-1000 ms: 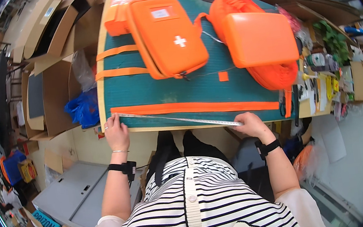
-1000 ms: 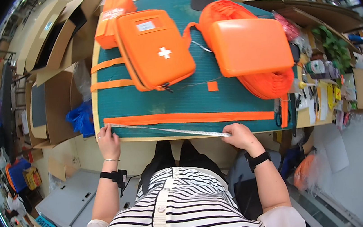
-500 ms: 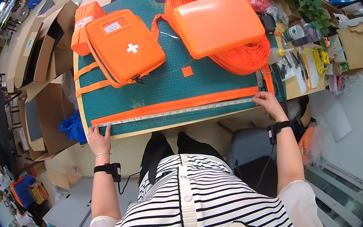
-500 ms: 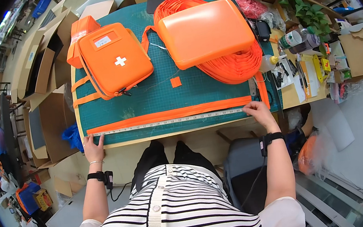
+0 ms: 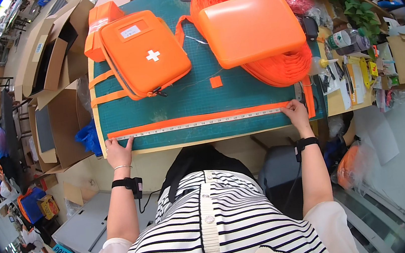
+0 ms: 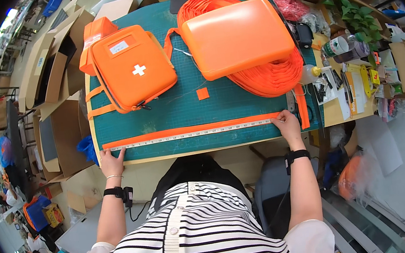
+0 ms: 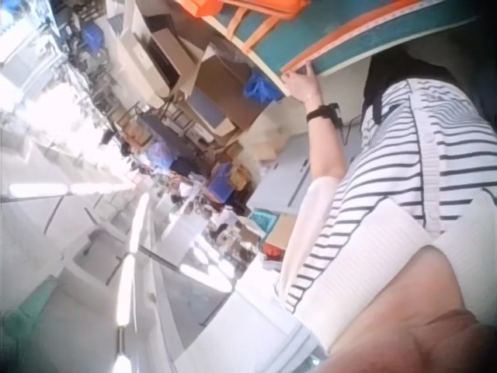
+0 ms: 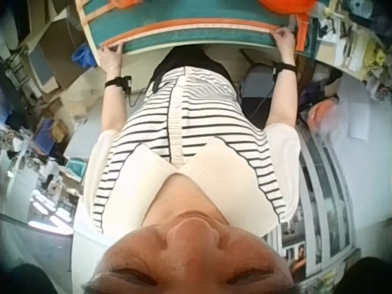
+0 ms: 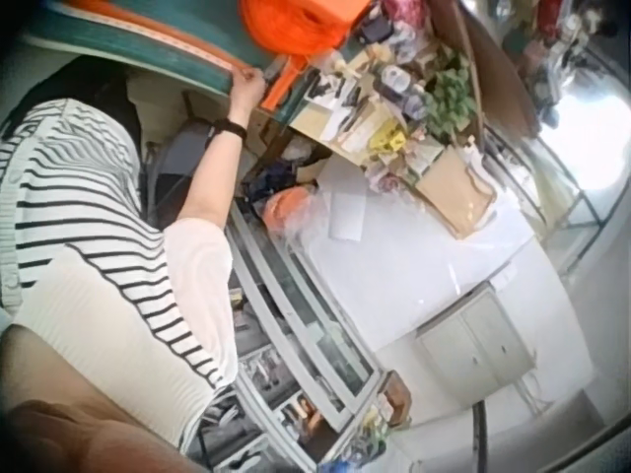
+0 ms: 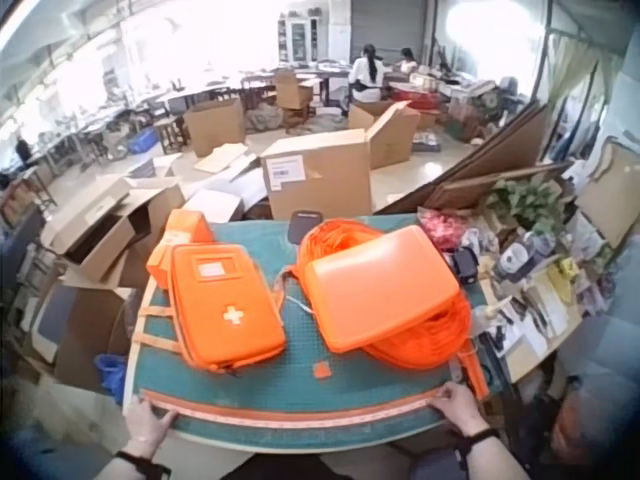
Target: The person assembles an orange first aid kit by inserting a white plastic container into the orange fabric pouch. They then measure and cut an orange strap using a ruler and scissors, and attach the strap to the kit.
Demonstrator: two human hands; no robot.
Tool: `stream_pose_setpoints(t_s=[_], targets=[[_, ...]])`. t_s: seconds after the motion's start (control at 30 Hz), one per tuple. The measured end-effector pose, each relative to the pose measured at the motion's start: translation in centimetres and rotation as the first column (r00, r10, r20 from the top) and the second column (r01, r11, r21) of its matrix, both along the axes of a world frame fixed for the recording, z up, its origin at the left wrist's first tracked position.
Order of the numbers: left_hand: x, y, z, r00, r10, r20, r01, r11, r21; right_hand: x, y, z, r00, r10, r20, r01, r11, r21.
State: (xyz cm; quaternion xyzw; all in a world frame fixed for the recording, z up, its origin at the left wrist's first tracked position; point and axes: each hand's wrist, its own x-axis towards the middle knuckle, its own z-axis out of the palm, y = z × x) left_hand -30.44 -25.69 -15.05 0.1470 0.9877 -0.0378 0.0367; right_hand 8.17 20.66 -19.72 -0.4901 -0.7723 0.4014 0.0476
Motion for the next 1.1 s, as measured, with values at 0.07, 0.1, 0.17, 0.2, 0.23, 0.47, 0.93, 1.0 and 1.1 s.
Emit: stream_pose_setpoints(t_s=[0.07, 0.1, 0.17, 0.2, 0.23, 0.47, 0.93, 1.0, 1.1], targets=[[0.0, -0.2, -0.1, 1.000, -0.005, 0.009, 0.005, 0.999, -0.036, 0.3, 0.4, -0.1, 0.999, -0.010, -0.037, 0.007, 0.998, -0.070], [-0.2, 0.0, 0.0, 1.000, -0.011, 0.011, 0.012, 0.999, -0.049, 0.5, 0.6, 0.0, 1.000, -0.003, -0.023, 0.002, 0.998, -0.061], [-0.3, 0.3, 0.1, 0.999, -0.024, 0.027, 0.025, 0.998, -0.056, 0.2, 0.6, 0.4, 1.000, 0.008, 0.005, -0.008, 0.999, -0.043], [-0.1, 0.1, 0.0, 0.999, -0.026, 0.021, 0.028, 0.998, -0.063, -0.2, 0.6, 1.2, 1.000, -0.006, 0.003, 0.006, 0.996, -0.094], [-0.2, 0.1, -0.1, 0.999, -0.038, 0.017, 0.039, 0.997, -0.069, -0.1, 0.8, 1.4, 1.000, -0.003, -0.002, 0.002, 0.994, -0.105], [-0.5, 0.3, -0.1, 0.995, -0.050, 0.092, 0.056, 0.996, -0.070, 2.0, 1.9, 1.5, 1.000, -0.027, -0.007, 0.026, 0.992, -0.124], [-1.4, 0.2, -0.3, 0.983, -0.019, 0.183, 0.035, 0.996, -0.086, 2.5, 4.6, 3.8, 0.991, -0.010, 0.135, 0.052, 0.950, -0.309], [-1.9, 0.0, -0.6, 0.980, 0.002, 0.201, 0.020, 0.994, -0.105, 3.1, 4.5, 2.9, 0.993, -0.039, 0.107, 0.066, 0.962, -0.265], [-2.1, 0.0, -0.8, 0.978, 0.004, 0.207, 0.020, 0.994, -0.112, 3.6, 4.3, 2.4, 0.993, -0.029, 0.117, 0.048, 0.986, -0.162]])
